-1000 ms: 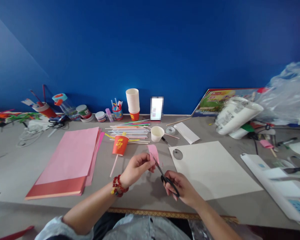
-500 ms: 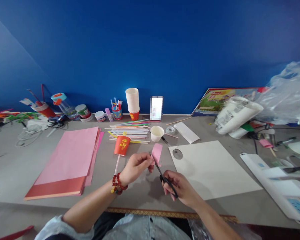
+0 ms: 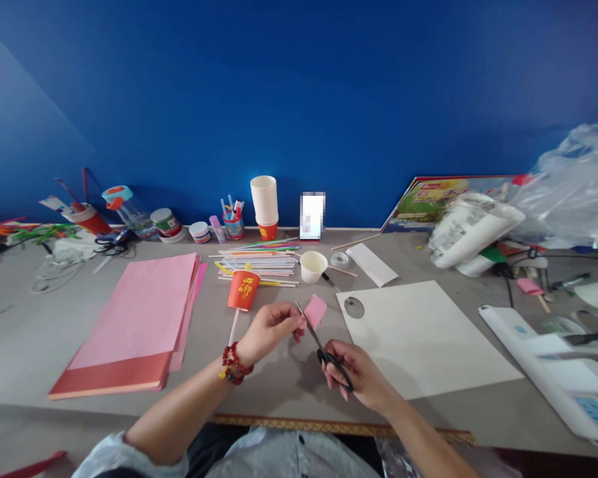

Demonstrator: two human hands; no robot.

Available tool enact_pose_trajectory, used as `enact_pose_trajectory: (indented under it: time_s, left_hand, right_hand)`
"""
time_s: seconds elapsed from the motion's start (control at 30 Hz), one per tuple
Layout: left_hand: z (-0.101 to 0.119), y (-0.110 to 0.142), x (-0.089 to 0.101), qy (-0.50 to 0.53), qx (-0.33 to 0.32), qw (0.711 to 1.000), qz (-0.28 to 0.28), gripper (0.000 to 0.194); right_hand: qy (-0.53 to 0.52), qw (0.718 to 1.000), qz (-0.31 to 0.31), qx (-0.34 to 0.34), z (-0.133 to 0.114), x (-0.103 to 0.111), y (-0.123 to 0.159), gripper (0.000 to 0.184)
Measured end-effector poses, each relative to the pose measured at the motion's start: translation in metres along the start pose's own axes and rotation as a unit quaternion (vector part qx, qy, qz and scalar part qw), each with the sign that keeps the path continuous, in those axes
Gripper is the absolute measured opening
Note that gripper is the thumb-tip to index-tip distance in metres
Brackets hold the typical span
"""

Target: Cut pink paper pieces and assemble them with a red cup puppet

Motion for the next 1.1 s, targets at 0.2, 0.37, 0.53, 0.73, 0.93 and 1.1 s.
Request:
enact_pose_trajectory:
  time_s: [0.2, 0.37, 0.53, 0.73, 0.93, 1.1]
  left_hand:
    - [0.001, 0.0, 0.001, 0.016, -0.009, 1.0, 0.014, 0.029]
    - [0.003, 0.001, 0.004, 0.014, -0.025, 0.999, 0.022, 0.025]
    - [0.004, 0.002, 0.007, 0.016, -0.037, 0.998, 0.042, 0.026]
    - [-0.002, 0.004, 0.008, 0.036, -0.046, 0.996, 0.061, 0.027]
    - [-0.008, 0.005, 0.007, 0.052, -0.048, 0.995, 0.067, 0.027]
    - [-0.006, 0.006, 0.007, 0.058, -0.048, 0.995, 0.061, 0.025]
  right_hand:
    - [-0.005, 1.0, 0.007, 0.003, -0.005, 0.0, 0.0, 0.051]
    - [0.004, 1.0, 0.015, 0.006, -0.004, 0.002, 0.001, 0.05]
    - [0.008, 1.0, 0.02, 0.002, -0.003, 0.002, 0.001, 0.047]
    - [0.005, 1.0, 0.03, 0.006, -0.002, 0.003, -0.001, 0.043]
    - [-0.006, 0.999, 0.029, 0.014, -0.003, 0.002, -0.001, 0.043]
    - [0.007, 0.999, 0.034, 0.004, -0.001, 0.004, -0.001, 0.042]
Point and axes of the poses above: each hand's wrist, its own y-axis away from the middle knuckle, its own x-axis out of the back of the hand, z = x × y, the point moved 10 cm from there along -y, towards the middle knuckle, and after that the axes turned 5 degrees about y, right-handed, at the moved point
